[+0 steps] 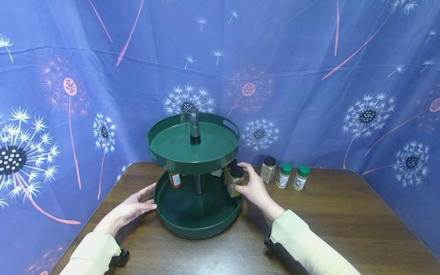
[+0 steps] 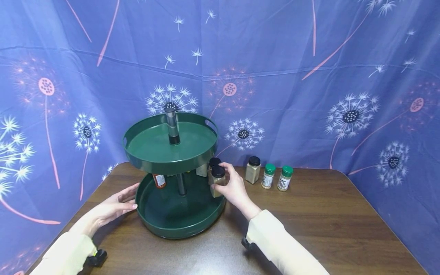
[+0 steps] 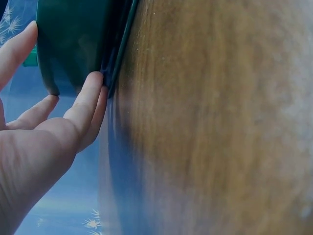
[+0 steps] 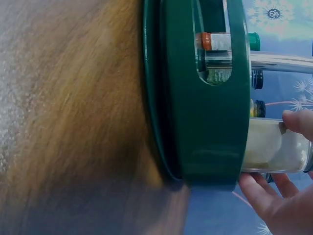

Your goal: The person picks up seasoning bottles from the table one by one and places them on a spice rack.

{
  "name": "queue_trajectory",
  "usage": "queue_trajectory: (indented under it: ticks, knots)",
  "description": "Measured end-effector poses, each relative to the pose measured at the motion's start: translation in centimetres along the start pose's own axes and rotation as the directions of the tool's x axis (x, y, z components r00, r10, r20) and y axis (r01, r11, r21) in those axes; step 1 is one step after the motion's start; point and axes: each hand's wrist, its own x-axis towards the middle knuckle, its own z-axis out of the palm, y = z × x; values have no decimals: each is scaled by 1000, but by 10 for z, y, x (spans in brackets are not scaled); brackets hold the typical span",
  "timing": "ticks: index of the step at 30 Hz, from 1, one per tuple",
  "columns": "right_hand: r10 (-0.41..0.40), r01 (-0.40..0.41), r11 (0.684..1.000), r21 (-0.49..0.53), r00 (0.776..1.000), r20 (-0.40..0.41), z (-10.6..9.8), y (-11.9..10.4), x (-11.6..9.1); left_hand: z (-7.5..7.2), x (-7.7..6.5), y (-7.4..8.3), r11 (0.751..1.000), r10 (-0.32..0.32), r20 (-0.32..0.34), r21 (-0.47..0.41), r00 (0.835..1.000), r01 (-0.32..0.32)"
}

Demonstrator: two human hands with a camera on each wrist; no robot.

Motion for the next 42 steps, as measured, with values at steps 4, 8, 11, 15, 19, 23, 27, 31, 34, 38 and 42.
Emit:
queue_trajectory:
  ticks: [4, 8, 11, 15, 19, 23, 27, 31, 34, 38, 42]
  knots:
    - [-13, 13, 1000, 19, 1000, 25, 3, 3, -1, -2, 0, -2, 1000, -7, -1, 7, 1000, 7]
    - [-39, 39, 999, -14, 999, 24, 5, 5, -1, -1, 1, -1, 1000, -10, -6, 5, 1000, 10]
    - [-58, 59, 996, -60, 998, 18, 5, 7, -1, 0, 1, 0, 1000, 0, -3, -2, 1000, 0]
    - [-82, 85, 986, -145, 996, 23, 7, 8, 0, 1, 1, 1, 1000, 11, 2, -12, 1000, -11]
    - [-93, 99, 976, -193, 995, 37, 7, 8, 0, 1, 1, 1, 1000, 10, -3, -7, 1000, -10]
    - [-103, 109, 974, -197, 994, 37, 8, 8, 0, 1, 1, 0, 1000, 4, -11, 7, 1000, -4]
    - [-112, 116, 971, -208, 993, 32, 9, 10, 0, 1, 0, 0, 1000, 1, -9, 11, 1000, -1]
    - [-122, 125, 968, -215, 992, 28, 9, 11, -1, 2, 0, 1, 1000, 1, -4, 9, 1000, -1]
    - [-128, 130, 966, -221, 991, 25, 9, 12, -2, 2, -1, 2, 1000, -1, -6, 6, 1000, 1]
    - [-131, 134, 966, -222, 991, 26, 9, 12, -3, 3, -1, 2, 1000, -2, -12, 8, 1000, 2]
    - [-133, 138, 967, -215, 990, 36, 7, 11, -3, 2, 0, 1, 1000, 5, -12, 3, 1000, -5]
